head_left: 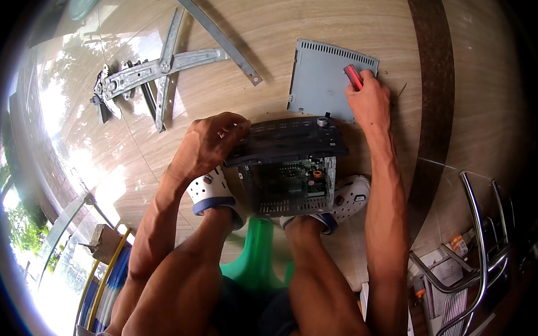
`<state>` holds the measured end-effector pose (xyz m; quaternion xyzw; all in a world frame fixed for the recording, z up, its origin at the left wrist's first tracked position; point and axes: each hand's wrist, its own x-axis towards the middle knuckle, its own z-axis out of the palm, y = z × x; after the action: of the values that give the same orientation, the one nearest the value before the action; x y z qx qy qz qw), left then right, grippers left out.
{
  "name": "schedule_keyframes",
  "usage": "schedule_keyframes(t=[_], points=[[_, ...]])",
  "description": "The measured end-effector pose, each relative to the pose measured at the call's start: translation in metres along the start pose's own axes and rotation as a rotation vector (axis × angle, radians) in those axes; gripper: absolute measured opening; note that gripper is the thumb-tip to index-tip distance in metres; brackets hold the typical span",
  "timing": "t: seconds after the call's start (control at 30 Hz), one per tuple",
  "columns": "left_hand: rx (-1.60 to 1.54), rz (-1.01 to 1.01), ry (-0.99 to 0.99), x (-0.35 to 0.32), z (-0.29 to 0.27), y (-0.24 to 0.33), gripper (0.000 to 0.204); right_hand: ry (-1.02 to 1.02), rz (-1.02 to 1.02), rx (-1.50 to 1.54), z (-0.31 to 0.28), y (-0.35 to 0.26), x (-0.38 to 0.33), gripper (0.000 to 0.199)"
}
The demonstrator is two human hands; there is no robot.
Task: The person disassembles a car stereo unit by removing internal components and screws using a screwdriver. They lift away metal plates and a plastic drive assembly by hand.
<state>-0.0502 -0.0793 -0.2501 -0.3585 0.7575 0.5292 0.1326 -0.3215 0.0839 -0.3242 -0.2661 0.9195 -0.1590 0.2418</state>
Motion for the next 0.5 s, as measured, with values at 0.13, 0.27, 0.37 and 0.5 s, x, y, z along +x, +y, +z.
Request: schedule_keyframes(t=[0.13, 0.27, 0.37, 0.5], points=[[-0.010, 0.003, -0.012, 0.000, 0.001, 0.000, 0.033, 0.045, 0.013, -0.087, 0.001, -0.002, 0.002, 0.022], [-0.014, 0.000, -0.015, 0.000, 0.003, 0.000, 0.033, -0.041, 0.102, -0.143, -0.001, -0.006, 0.011, 0.025], [-0.021, -0.024, -0.024, 0.001, 0.002, 0.005, 0.032, -0.028, 0.131, -0.150, 0.000, -0.006, 0.013, 0.027], [-0.051, -0.048, -0.014, -0.001, -0.002, 0.007, 0.031, 0.058, 0.191, -0.015, -0.005, 0.004, 0.013, 0.028]])
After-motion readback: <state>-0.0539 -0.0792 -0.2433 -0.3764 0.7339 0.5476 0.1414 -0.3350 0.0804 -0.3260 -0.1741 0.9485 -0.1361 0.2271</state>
